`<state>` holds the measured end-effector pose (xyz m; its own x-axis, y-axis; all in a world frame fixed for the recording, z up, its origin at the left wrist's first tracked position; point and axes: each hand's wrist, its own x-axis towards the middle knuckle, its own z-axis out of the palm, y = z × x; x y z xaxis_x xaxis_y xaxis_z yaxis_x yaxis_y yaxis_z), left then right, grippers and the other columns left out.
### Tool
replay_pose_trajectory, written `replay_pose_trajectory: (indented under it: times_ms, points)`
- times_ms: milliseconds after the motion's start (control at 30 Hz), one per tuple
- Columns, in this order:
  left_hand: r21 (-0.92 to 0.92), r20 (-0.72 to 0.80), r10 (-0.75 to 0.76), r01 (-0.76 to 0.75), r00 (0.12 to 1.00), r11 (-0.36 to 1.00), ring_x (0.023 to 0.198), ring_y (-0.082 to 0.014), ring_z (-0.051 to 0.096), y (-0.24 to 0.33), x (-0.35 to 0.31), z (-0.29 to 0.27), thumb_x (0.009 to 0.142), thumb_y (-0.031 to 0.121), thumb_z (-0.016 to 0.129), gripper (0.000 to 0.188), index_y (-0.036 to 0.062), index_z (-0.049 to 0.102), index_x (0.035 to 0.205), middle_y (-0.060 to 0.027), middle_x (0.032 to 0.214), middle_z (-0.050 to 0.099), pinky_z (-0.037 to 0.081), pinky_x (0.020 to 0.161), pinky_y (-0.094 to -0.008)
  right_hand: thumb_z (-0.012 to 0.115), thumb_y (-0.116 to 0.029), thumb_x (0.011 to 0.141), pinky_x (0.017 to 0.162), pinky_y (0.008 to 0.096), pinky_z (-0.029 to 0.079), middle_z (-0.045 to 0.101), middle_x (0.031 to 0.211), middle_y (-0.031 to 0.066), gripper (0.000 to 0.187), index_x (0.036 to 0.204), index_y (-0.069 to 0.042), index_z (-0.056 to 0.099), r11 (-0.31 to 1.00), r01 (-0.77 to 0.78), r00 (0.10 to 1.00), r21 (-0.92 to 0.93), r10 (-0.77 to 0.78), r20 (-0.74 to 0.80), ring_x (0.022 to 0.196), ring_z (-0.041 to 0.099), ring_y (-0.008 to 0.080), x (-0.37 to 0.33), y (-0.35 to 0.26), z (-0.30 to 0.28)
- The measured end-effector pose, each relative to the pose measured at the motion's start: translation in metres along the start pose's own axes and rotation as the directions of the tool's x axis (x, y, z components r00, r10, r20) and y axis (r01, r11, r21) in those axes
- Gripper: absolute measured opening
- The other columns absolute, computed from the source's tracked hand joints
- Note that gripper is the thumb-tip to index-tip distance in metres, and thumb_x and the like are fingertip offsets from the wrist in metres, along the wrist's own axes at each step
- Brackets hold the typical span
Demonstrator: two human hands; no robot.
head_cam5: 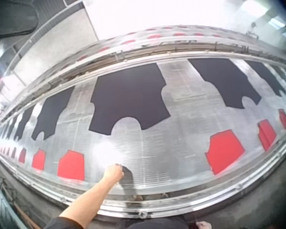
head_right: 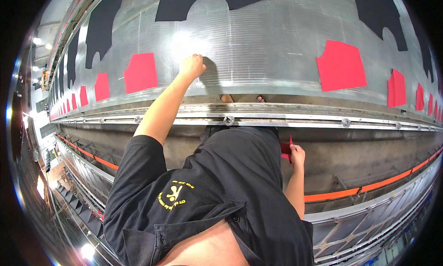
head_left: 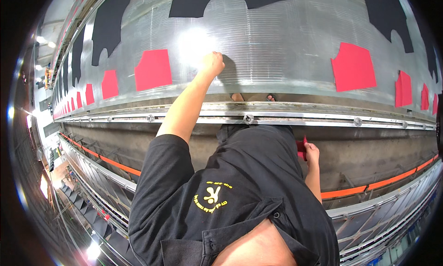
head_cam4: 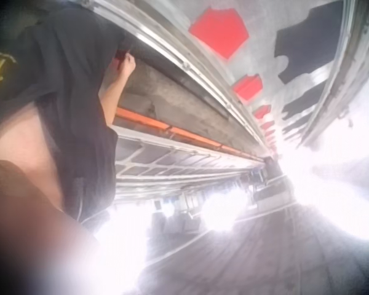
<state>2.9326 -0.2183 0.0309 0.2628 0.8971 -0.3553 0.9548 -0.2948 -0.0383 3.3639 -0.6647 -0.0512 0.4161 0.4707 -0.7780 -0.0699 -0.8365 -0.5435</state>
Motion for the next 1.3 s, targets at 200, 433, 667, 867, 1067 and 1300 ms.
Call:
replay_pose_trajectory:
  times_ms: [200, 433, 667, 867, 1067, 1300]
  points:
    - [-0.314, 0.06, -0.328, 0.33, 0.943, 0.89, 0.098, -0.0452, 0.071, -0.022, -0.054, 0.007, 0.092, 0.037, 0.053, 0.044, -0.0019, 0.074, 0.095, -0.0291, 0.101, 0.073, 0.056, 0.091, -0.0513, 0.068, -0.022, 0.1, 0.072, 0.0278, 0.049, 0.07, 0.084, 0.0, 0.024, 0.099, 0.001, 0.074, 0.937, 0.155, 0.986, -0.313, -0.129, 0.101, 0.076, 0.059, 0.0087, -0.01, -0.036, -0.019]
    - [-0.46, -0.007, -0.497, 0.438, 0.868, 0.772, 0.11, -0.039, 0.068, -0.089, -0.209, 0.038, 0.089, 0.029, 0.072, 0.037, 0.0042, 0.07, 0.118, -0.0238, 0.112, 0.071, 0.054, 0.095, -0.0457, 0.066, -0.007, 0.1, 0.067, 0.0253, 0.049, 0.068, 0.083, -0.0003, 0.01, 0.093, 0.001, 0.067, 0.962, 0.235, 0.919, -0.143, -0.171, 0.356, 0.075, 0.059, 0.0062, -0.101, -0.231, -0.056]
    - [-0.893, -0.09, -0.215, 0.016, 0.972, 0.45, 0.131, -0.0306, 0.059, -0.004, -0.214, -0.012, 0.081, 0.032, 0.09, 0.088, 0.0072, 0.047, 0.153, -0.0185, 0.15, 0.054, 0.049, 0.11, -0.0448, 0.068, -0.008, 0.098, 0.069, 0.0226, 0.044, 0.062, 0.089, -0.0024, 0.009, 0.095, 0.0, 0.066, 0.806, 0.587, 0.583, 0.073, -0.484, 0.652, 0.077, 0.052, 0.0037, -0.132, -0.361, 0.048]
    - [-0.913, -0.227, 0.084, -0.242, 0.97, 0.328, 0.147, -0.0293, 0.044, 0.054, -0.175, -0.059, 0.084, 0.013, 0.082, 0.068, 0.0074, 0.054, 0.145, -0.0177, 0.151, 0.053, 0.039, 0.119, -0.0416, 0.069, -0.003, 0.096, 0.076, 0.0235, 0.049, 0.067, 0.097, 0.0013, 0.007, 0.1, 0.003, 0.067, 0.755, 0.589, 0.379, 0.287, -0.572, 0.727, 0.086, 0.058, 0.0058, -0.159, -0.392, 0.112]
    - [-0.951, 0.287, 0.127, 0.267, 0.949, 0.156, 0.092, -0.0104, 0.068, 0.024, -0.177, -0.07, 0.086, 0.002, 0.074, 0.025, 0.0023, 0.073, 0.111, -0.0114, 0.099, 0.078, 0.056, 0.081, -0.0306, 0.077, -0.006, 0.093, 0.084, 0.025, 0.051, 0.071, 0.108, 0.0041, 0.029, 0.118, 0.004, 0.066, 0.833, 0.456, 0.525, 0.313, -0.536, 0.661, 0.094, 0.062, 0.0088, -0.146, -0.392, 0.121]
    - [-0.902, -0.009, 0.178, -0.084, 0.984, 0.423, 0.093, -0.0188, 0.074, -0.008, -0.196, -0.064, 0.091, 0.01, 0.073, 0.023, 0.0039, 0.076, 0.113, -0.0138, 0.1, 0.077, 0.057, 0.084, -0.0325, 0.077, -0.009, 0.095, 0.074, 0.0244, 0.05, 0.068, 0.093, -0.0031, 0.019, 0.109, 0.003, 0.073, 0.85, 0.523, 0.657, -0.06, -0.357, 0.664, 0.084, 0.059, 0.0044, -0.091, -0.34, 0.111]
